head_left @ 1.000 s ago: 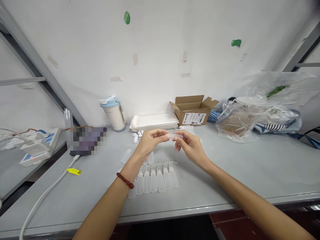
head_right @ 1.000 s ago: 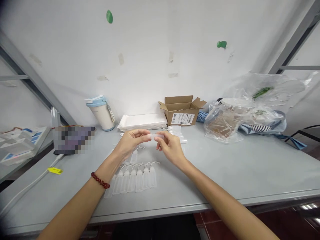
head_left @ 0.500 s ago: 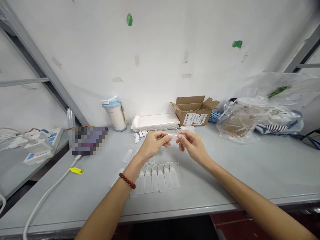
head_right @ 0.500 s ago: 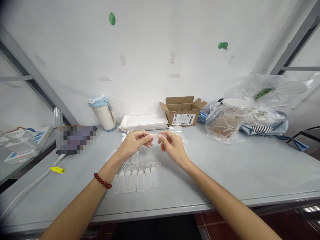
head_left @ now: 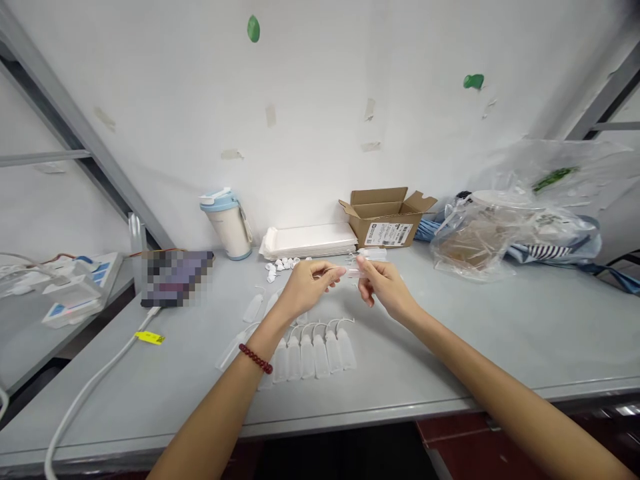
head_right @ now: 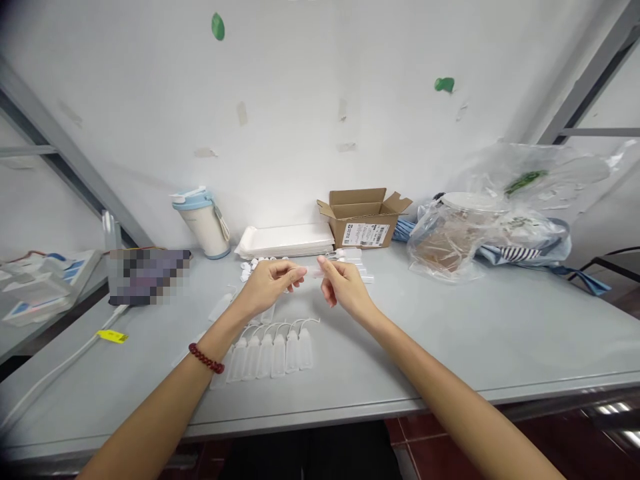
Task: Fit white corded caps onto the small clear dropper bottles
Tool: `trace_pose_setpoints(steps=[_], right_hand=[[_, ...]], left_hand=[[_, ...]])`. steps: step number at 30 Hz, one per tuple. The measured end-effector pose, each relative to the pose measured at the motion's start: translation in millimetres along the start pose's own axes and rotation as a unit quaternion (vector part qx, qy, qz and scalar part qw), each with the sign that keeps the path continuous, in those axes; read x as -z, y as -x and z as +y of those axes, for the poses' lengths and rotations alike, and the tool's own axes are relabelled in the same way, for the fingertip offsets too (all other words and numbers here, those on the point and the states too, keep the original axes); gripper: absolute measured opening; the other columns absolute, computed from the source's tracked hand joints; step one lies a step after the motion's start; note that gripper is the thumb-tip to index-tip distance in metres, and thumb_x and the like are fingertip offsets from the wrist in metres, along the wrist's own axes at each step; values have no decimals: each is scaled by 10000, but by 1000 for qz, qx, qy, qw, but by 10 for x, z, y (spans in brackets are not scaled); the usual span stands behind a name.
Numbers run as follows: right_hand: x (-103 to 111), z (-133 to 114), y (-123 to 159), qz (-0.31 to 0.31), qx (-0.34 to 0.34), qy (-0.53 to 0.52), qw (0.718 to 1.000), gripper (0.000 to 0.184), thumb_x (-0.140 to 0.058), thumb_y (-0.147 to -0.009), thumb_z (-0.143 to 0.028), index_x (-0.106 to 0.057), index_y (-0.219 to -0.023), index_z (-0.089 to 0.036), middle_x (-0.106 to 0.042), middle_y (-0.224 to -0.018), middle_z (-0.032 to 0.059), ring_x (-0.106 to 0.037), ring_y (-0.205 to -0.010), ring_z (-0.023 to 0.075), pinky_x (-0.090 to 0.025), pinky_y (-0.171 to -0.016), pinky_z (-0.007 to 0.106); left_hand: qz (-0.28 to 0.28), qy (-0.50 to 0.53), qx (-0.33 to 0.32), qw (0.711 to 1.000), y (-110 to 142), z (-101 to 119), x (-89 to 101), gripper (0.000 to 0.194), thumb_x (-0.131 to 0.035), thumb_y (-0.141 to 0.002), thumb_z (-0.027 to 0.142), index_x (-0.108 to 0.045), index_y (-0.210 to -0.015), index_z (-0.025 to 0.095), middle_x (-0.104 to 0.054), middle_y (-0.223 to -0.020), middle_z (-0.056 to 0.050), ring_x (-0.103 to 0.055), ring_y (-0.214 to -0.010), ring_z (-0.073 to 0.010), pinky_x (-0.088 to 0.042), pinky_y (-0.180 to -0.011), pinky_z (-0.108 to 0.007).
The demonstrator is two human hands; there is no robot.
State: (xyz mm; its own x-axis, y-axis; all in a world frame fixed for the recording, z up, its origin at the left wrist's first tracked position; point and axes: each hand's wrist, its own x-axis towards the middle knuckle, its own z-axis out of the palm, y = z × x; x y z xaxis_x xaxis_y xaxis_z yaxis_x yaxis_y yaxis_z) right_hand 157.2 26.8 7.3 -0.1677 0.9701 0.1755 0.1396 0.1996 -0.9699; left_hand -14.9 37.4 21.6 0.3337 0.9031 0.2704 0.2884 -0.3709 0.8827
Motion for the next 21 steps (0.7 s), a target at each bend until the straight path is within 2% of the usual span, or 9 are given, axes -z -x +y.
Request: trace_pose_setpoints(steps=[4,7,9,12,14,18,21], right_hand=[[13,11,-11,-5,-11,-4,1000,649,-395,-850,-614,-398,-363,-184,-392,-300,-15,-379,-291,73,-305,-388,230],[14,11,-12,-14,-15,3,1000,654,-364,-860,-614,-381,-363,-190,-382,-290,-12,-367,-286,75,-300,-382,231],[9,15,-11,-5,-1,17,1000,596,-368,-863,-603,-429,-444,-184,-436,-343,-13,-394,-316,81,-323,-400,230],[-5,42,-10,54,71,74,993,394,-455,-851,-539,-546,-744,-171,-576,-598,6,-500,-497,109,-388,-479,229],[-13,72,-12,87,119,124,981,322,-473,-854,-482,-550,-910,-175,-575,-732,22,-517,-623,128,-406,-520,232],[-26,118,-15,100,145,161,971,274,-427,-877,-407,-541,-956,-171,-530,-730,18,-478,-612,126,-399,-519,239],[-29,110,-11,99,143,155,973,255,-430,-873,-383,-544,-951,-169,-539,-688,7,-468,-561,116,-399,-522,243]], left_hand=[[-4,-16,-23,1000,15,34,4,222,-616,-771,359,-692,-781,151,-671,-770,-27,-570,-721,-138,-445,-650,-238],[2,-18,-22,1000,26,41,1,223,-614,-768,360,-693,-796,154,-681,-813,-37,-585,-769,-154,-452,-671,-247],[1,-12,-16,1000,26,41,0,252,-603,-769,387,-684,-802,151,-673,-815,-42,-581,-755,-153,-457,-645,-247],[0,13,12,1000,10,31,7,288,-591,-768,421,-660,-746,141,-654,-765,-46,-569,-723,-146,-461,-600,-235],[4,43,43,998,-10,15,14,345,-564,-783,458,-637,-693,132,-644,-728,-55,-568,-708,-144,-461,-582,-230],[-2,104,101,989,-39,-23,12,454,-504,-802,544,-625,-693,120,-627,-683,-63,-564,-646,-136,-449,-535,-232],[-22,100,104,989,-30,-20,1,448,-524,-796,539,-616,-679,117,-587,-634,-35,-534,-578,-113,-437,-522,-230]])
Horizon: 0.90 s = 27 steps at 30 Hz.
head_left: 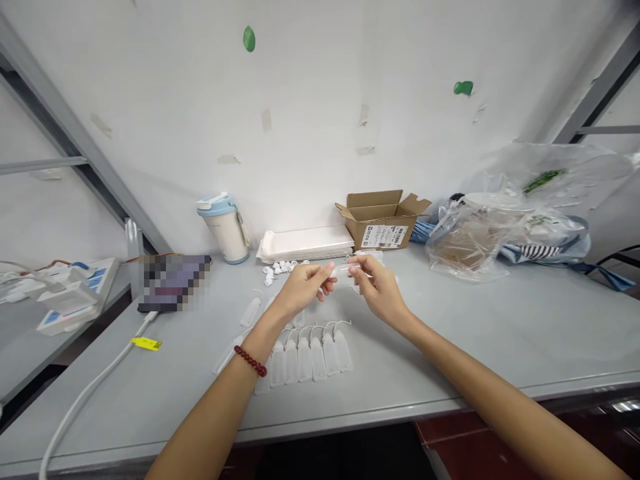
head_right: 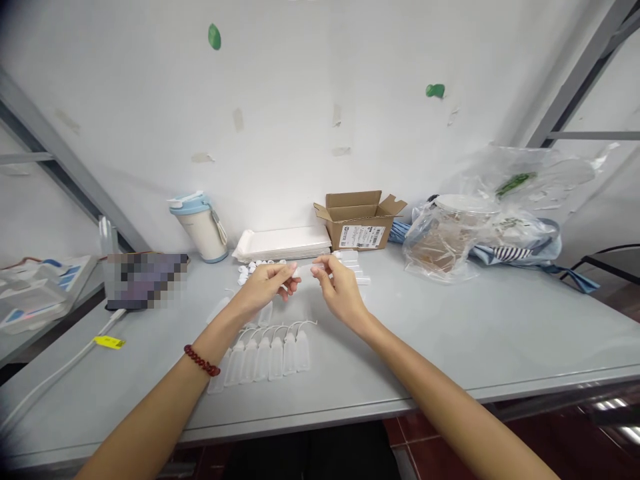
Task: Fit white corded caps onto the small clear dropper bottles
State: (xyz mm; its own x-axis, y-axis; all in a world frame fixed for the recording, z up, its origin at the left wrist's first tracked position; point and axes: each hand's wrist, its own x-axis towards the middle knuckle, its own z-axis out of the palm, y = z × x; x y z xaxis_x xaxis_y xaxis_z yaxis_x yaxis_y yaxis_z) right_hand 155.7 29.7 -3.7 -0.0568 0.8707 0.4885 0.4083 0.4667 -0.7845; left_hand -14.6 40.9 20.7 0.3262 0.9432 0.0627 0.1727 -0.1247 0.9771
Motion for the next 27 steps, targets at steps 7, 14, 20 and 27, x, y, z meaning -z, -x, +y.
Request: trace_pose_setpoints(steps=[7,14,20,27], right_hand=[[43,-24,-26,-6,-43,-11,999,341,-438,-868,-445,-535,-685,-174,-504,-591,-13,-441,-501,95,-350,-499,229],[47,-37,-43,-6,-75,-74,994,398,-488,-828,-519,-531,-649,-167,-493,-549,-26,-430,-450,83,-351,-463,228],[62,-71,-37,-4,-83,-111,990,402,-533,-784,-553,-575,-731,-157,-553,-583,-6,-459,-473,92,-381,-459,225],[77,-20,-70,-32,-125,-141,981,416,-584,-737,-557,-552,-622,-159,-534,-524,-12,-426,-411,79,-363,-426,232]], left_hand=[[-22,-36,-34,999,56,42,-24,285,-597,-774,396,-559,-682,129,-536,-627,13,-504,-540,-83,-437,-566,-232],[13,-55,-50,997,39,51,-34,253,-612,-744,384,-607,-739,131,-583,-713,-20,-510,-623,-105,-439,-555,-221],[-17,-42,-19,999,67,95,-3,379,-549,-787,478,-563,-629,133,-531,-617,3,-447,-496,-72,-390,-489,-214],[-15,-50,-51,997,82,118,-1,299,-660,-697,429,-593,-686,138,-532,-631,13,-475,-540,-85,-428,-557,-237]])
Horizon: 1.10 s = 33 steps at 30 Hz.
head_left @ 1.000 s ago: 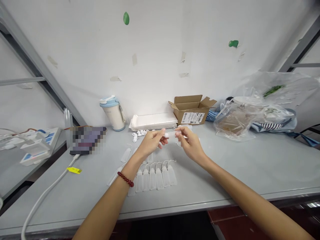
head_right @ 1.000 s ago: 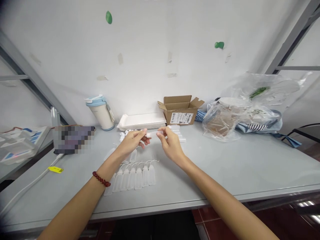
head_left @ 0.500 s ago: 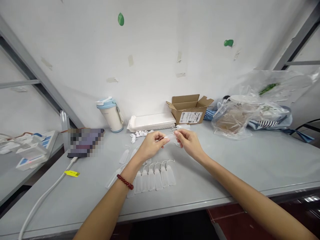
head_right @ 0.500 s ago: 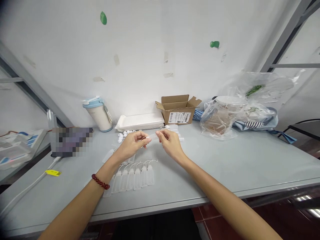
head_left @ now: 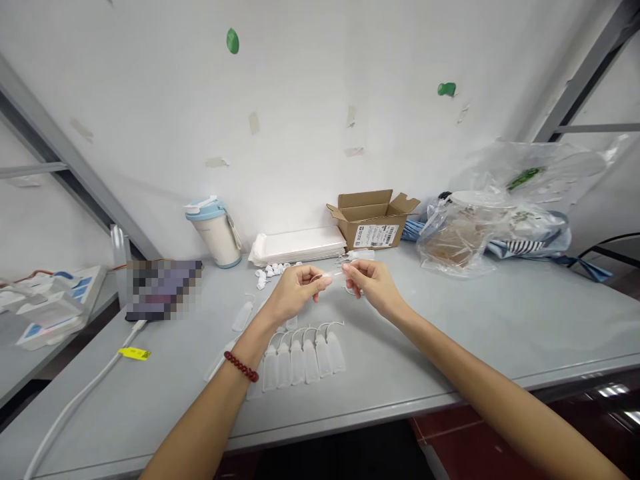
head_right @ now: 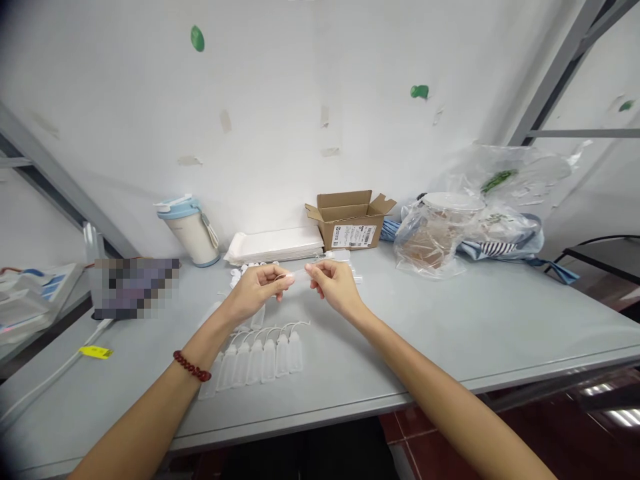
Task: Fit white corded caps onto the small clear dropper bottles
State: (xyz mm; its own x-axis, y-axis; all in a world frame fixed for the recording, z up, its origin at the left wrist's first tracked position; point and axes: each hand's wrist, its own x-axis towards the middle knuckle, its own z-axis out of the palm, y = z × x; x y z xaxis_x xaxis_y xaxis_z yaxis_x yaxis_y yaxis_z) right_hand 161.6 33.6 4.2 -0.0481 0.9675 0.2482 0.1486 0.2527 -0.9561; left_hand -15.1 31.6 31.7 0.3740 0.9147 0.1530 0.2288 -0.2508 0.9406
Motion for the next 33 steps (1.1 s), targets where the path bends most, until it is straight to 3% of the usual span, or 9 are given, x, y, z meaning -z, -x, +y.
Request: trace_pose_setpoints(steps=[7,11,12,14,16,17,22,27,33], right_hand=[[6,-9,-21,-1,-18,-31,999,437,-602,-708,-577,-563,-621,-150,-553,-532,0,-428,-407,77,-371,-409,231],[137,-6,-93,77,49,56,994,324,-582,-756,-473,-604,-776,-151,-616,-638,23,-501,-506,108,-409,-480,244],[188,3,-123,98,68,96,988,280,-596,-747,-429,-609,-793,-153,-628,-672,28,-521,-544,118,-418,-510,251],[293,37,-186,122,96,175,972,194,-620,-717,-341,-619,-786,-160,-638,-710,30,-546,-605,136,-428,-567,268],[383,87,-242,123,102,226,961,149,-627,-699,-286,-625,-790,-169,-646,-717,26,-559,-638,152,-433,-604,285],[417,115,-265,122,103,241,957,134,-629,-694,-268,-625,-788,-173,-649,-715,24,-564,-649,158,-436,-618,293],[495,246,-342,121,83,280,949,115,-647,-666,-200,-626,-776,-175,-652,-718,25,-575,-675,170,-444,-670,319],[540,307,-386,132,74,297,943,122,-643,-648,-157,-637,-769,-175,-663,-743,29,-578,-700,172,-445,-664,313],[600,339,-416,140,46,298,943,118,-632,-648,-134,-636,-760,-170,-685,-805,43,-597,-731,174,-458,-708,319]], left_hand=[[18,-4,-27,999,-65,-74,-2,278,-628,-727,390,-627,-826,131,-611,-776,-37,-546,-700,-131,-494,-631,-261],[76,-115,13,990,-104,-187,344,417,-548,-785,396,-566,-1106,130,-663,-954,-97,-604,-876,-201,-509,-725,-317],[103,-198,29,974,-103,-237,470,403,-541,-790,368,-569,-1110,123,-669,-975,-109,-608,-905,-216,-492,-785,-338],[149,-380,80,909,-88,-357,713,319,-514,-791,273,-614,-1041,102,-665,-1015,-151,-604,-967,-268,-437,-880,-389],[141,-481,126,856,-69,-482,889,293,-497,-778,205,-632,-1015,96,-655,-1046,-184,-585,-1018,-311,-417,-884,-403],[130,-496,144,846,-62,-537,942,299,-511,-768,200,-632,-1025,108,-658,-1043,-180,-595,-1000,-311,-424,-859,-389],[96,-498,157,848,-79,-674,947,261,-542,-744,185,-652,-976,140,-677,-967,-148,-626,-904,-276,-444,-763,-327],[88,-506,141,846,-109,-674,894,196,-543,-715,148,-667,-866,163,-675,-884,-107,-619,-888,-255,-444,-766,-310],[82,-506,127,849,-122,-676,864,232,-562,-696,154,-667,-902,177,-671,-885,-81,-612,-873,-231,-448,-781,-293]])
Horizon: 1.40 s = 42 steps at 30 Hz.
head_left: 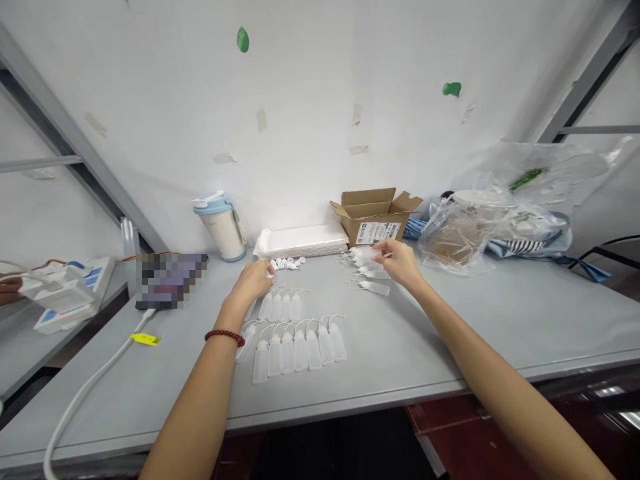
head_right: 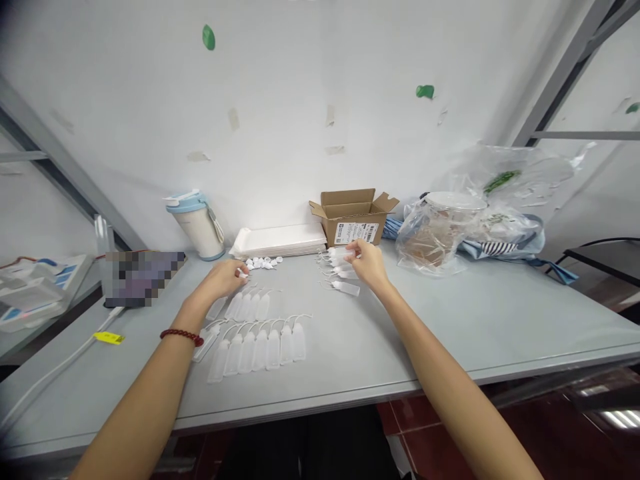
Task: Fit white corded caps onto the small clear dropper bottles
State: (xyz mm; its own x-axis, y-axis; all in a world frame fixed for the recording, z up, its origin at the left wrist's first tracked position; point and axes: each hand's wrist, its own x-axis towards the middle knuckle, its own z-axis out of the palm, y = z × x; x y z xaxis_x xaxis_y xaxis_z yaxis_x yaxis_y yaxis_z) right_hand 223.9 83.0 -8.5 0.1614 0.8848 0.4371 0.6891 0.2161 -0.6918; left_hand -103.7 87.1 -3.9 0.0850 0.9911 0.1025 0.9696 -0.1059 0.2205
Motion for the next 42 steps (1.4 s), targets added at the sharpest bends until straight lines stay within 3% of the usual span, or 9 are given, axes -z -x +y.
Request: trace_pose_setpoints(steps=[12,21,30,35,39,40,41,42], right_hand=[[-56,187,-54,-29,3,47,998,159,-635,-656,-160,-667,-812,-176,-694,-862,49,-594,-681,165,-448,-705,314],[-87,200,-45,-23,-37,29,999,311,-521,-695,-95,-671,-965,-138,-690,-820,77,-620,-671,178,-457,-676,303],[-86,200,-30,-28,-18,85,996,327,-508,-728,-87,-636,-1024,-142,-724,-783,67,-638,-762,206,-444,-756,320],[-29,77,5,-25,-18,154,988,265,-514,-783,-151,-611,-1030,-143,-706,-935,111,-628,-866,238,-437,-737,327],[85,-193,106,-12,48,137,989,142,-509,-786,-174,-606,-885,-142,-674,-921,116,-601,-849,223,-424,-714,309],[123,-278,147,-33,62,95,993,103,-504,-789,-186,-598,-816,-153,-668,-843,89,-593,-783,195,-422,-685,288],[162,-365,193,-93,70,37,993,101,-505,-796,-213,-586,-769,-161,-653,-769,60,-577,-700,162,-419,-642,264],[198,-450,244,-201,76,-26,976,130,-512,-801,-255,-579,-733,-166,-628,-701,32,-554,-631,135,-410,-587,239]], left_hand=[[-28,23,2,999,29,60,47,367,-568,-654,106,-673,-1001,163,-680,-858,-84,-634,-829,-236,-467,-721,-280],[-14,26,-5,1000,33,72,29,374,-543,-664,105,-671,-1011,159,-694,-919,-94,-640,-863,-228,-470,-756,-269],[18,40,-31,999,71,162,85,438,-428,-727,67,-640,-1102,141,-682,-1023,-126,-615,-985,-243,-452,-834,-301],[60,56,-38,996,82,273,82,343,-466,-774,169,-657,-1051,101,-691,-974,-132,-621,-941,-246,-447,-858,-324],[64,146,-45,986,127,445,103,313,-516,-764,279,-671,-967,97,-697,-899,-105,-629,-837,-221,-476,-789,-317],[60,175,-44,982,145,492,111,301,-529,-750,278,-672,-952,107,-698,-891,-91,-628,-825,-212,-480,-781,-314],[51,206,-46,976,165,538,120,290,-541,-735,271,-674,-942,116,-699,-894,-83,-627,-822,-206,-481,-781,-314],[43,241,-46,968,186,581,128,280,-547,-726,264,-676,-929,121,-700,-891,-77,-628,-823,-205,-483,-775,-315]])
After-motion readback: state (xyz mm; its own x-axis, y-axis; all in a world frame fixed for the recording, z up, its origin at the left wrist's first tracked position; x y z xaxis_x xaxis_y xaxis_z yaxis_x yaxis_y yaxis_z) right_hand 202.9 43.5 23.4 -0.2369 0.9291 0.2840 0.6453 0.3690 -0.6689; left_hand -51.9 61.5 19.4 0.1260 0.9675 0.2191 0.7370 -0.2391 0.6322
